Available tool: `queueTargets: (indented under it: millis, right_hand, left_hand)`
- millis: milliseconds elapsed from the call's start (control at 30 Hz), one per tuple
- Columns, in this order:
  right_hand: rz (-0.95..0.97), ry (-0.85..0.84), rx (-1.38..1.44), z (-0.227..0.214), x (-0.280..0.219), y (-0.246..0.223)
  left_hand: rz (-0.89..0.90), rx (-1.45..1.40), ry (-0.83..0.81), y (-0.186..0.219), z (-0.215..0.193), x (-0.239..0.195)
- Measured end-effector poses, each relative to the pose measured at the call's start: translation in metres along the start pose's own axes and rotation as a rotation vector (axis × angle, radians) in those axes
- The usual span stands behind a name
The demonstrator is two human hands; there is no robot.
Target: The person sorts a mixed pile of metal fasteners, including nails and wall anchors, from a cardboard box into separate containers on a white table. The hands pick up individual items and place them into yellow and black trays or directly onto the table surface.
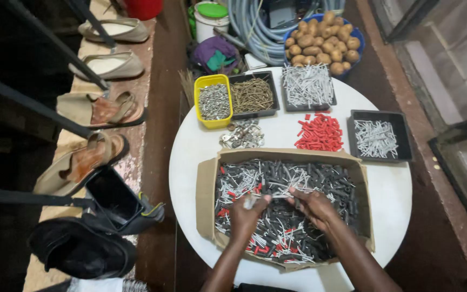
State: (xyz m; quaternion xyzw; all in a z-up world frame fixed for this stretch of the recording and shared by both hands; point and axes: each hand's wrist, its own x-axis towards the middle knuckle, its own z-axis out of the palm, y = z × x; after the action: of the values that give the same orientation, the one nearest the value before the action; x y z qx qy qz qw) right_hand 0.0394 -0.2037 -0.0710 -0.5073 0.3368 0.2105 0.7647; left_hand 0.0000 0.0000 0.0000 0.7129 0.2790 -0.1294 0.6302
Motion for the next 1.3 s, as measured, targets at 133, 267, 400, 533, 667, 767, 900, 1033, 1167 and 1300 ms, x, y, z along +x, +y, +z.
queueTargets:
  millis: [133, 267, 400, 533, 667, 767, 900, 1033, 1167, 1300]
  right_hand:
    - [0.06, -0.002, -0.01, -0.017, -0.011, -0.014]
    - [0.013, 0.019, -0.039, -0.007, -0.036, -0.032]
    - [-0.032, 0.008, 0.091, -0.003, -0.046, -0.038]
    - [-0.029, -0.062, 0.061, -0.001, -0.062, -0.056]
    - [-0.237, -0.12, 0.182, -0.036, -0.062, -0.088]
    - [-0.342, -0.065, 0.17, -0.099, -0.032, -0.115]
    - [-0.512, 0.118, 0.249, -0.201, 0.055, -0.134]
    - [-0.392, 0.248, 0.142, -0.237, 0.116, -0.151]
    - [-0.287, 0.336, 0.039, -0.242, 0.166, -0.168]
    - [-0.189, 0.379, -0.145, -0.236, 0.176, -0.192]
  left_hand:
    - [-0.117, -0.007, 0.049, -0.01, -0.019, 0.016]
    - [-0.117, 0.197, -0.015, -0.003, -0.024, 0.01]
    - [0.145, -0.033, 0.158, -0.012, -0.001, 0.017]
    - [-0.48, -0.702, -0.258, -0.005, 0.045, 0.031]
    - [-0.549, -0.939, -0.594, -0.021, 0.13, 0.08]
    - [-0.419, -0.835, -0.701, -0.007, 0.202, 0.122]
    - [-0.303, -0.653, -0.617, 0.005, 0.33, 0.192]
    - [-0.309, -0.545, -0.605, -0.009, 0.427, 0.247]
    - [-0.378, -0.37, -0.596, -0.001, 0.475, 0.266]
    - [-0.357, -0.124, -0.675, 0.138, 0.387, 0.141]
